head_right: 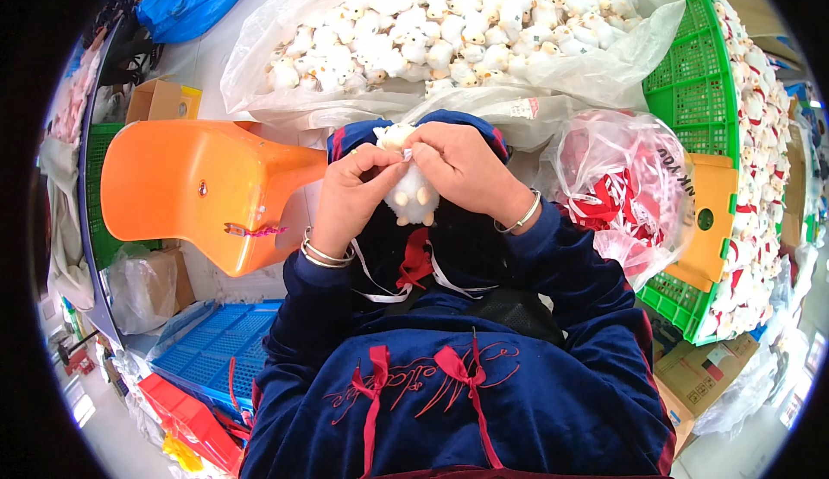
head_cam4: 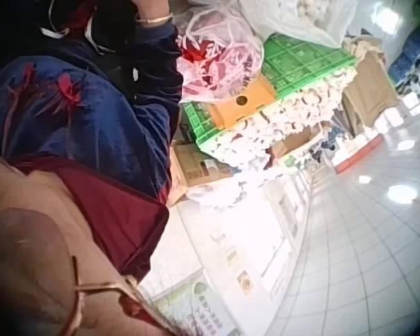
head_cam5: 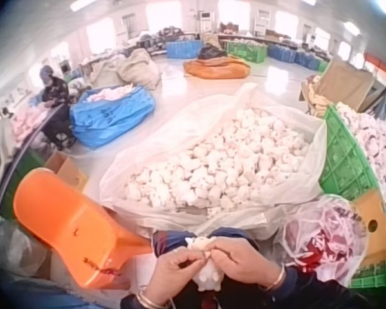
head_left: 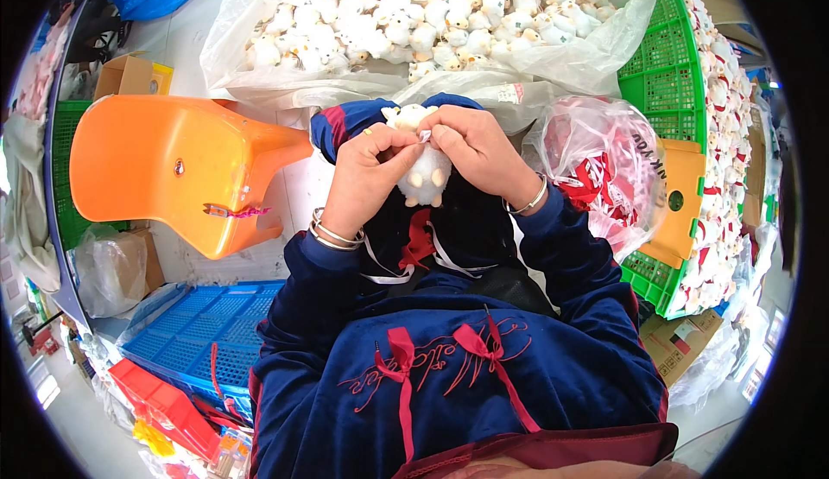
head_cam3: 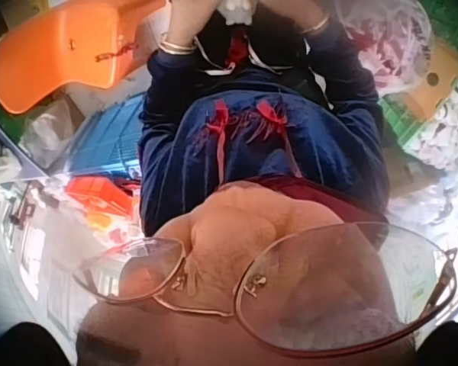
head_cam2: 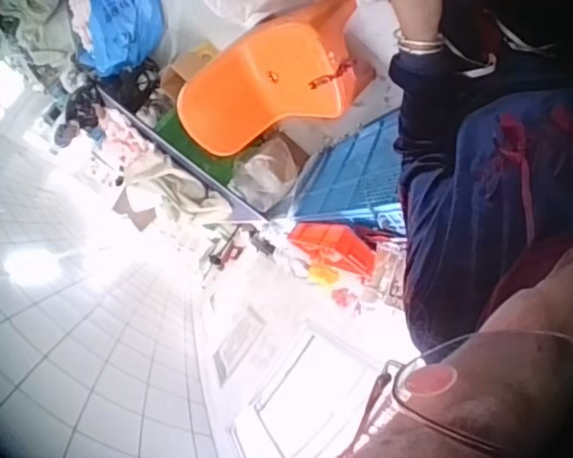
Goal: The person sits on the floor and ties red ribbons around the necks of small white plush toys. They pick up each toy, wrap the ribbon, tie a knot, and place the finished toy into a green crate.
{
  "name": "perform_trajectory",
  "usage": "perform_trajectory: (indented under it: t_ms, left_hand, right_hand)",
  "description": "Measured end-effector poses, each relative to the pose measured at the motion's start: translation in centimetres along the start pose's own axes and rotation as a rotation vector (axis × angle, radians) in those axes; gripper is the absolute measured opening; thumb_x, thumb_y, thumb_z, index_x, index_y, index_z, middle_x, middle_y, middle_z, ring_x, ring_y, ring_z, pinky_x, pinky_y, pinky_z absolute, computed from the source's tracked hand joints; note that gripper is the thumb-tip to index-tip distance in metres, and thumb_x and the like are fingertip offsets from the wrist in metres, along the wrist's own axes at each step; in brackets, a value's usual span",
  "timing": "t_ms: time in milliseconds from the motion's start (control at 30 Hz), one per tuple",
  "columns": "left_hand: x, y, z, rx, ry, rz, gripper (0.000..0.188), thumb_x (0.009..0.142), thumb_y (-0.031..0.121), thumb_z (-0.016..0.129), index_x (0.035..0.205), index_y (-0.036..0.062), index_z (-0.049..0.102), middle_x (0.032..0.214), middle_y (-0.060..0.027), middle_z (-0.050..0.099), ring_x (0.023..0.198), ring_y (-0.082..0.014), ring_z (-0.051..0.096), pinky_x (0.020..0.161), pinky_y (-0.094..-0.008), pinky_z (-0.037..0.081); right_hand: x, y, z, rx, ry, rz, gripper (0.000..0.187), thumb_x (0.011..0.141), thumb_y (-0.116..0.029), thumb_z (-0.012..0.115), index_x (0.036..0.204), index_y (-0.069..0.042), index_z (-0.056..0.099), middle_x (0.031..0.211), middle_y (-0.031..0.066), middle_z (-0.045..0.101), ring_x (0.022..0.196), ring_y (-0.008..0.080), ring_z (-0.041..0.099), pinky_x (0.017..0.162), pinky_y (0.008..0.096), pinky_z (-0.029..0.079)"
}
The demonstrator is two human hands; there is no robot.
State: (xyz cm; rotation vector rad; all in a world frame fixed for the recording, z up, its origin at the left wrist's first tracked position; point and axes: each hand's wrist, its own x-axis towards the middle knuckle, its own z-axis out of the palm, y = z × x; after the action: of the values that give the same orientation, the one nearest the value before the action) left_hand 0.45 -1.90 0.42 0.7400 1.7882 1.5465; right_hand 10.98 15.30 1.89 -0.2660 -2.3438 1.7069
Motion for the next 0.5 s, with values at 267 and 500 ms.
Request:
perform_trajectory:
  t_ms: [267, 500]
  left_hand:
    - [-0.3, -0.5, 0.3, 0.003, 0.076, 0.005, 0.011, 0.092, 0.010, 0.075, 0.093, -0.0005, 0.075, 0.084, -0.0027, 0.069, 0.077, -0.0079, 0.062, 0.069, -0.0240, 0.049]
    - [0.0, -0.1, 1.0, -0.101, 0.117, -0.097, 0.012, 0.094, 0.011, 0.073, 0.100, -0.0004, 0.074, 0.085, 0.0021, 0.069, 0.076, -0.0034, 0.059, 0.069, -0.0201, 0.048]
  right_hand:
    - [0.7, -0.2, -0.2, -0.055, -0.063, 0.064, 0.017, 0.095, -0.013, 0.066, 0.095, 0.003, 0.070, 0.081, 0.0117, 0.068, 0.073, 0.0182, 0.063, 0.068, 0.0306, 0.050]
    - [0.5, 0.8, -0.3, 0.085, -0.080, 0.167, 0.014, 0.100, -0.012, 0.065, 0.101, 0.002, 0.069, 0.085, -0.0016, 0.067, 0.078, 0.0054, 0.057, 0.069, 0.0231, 0.048]
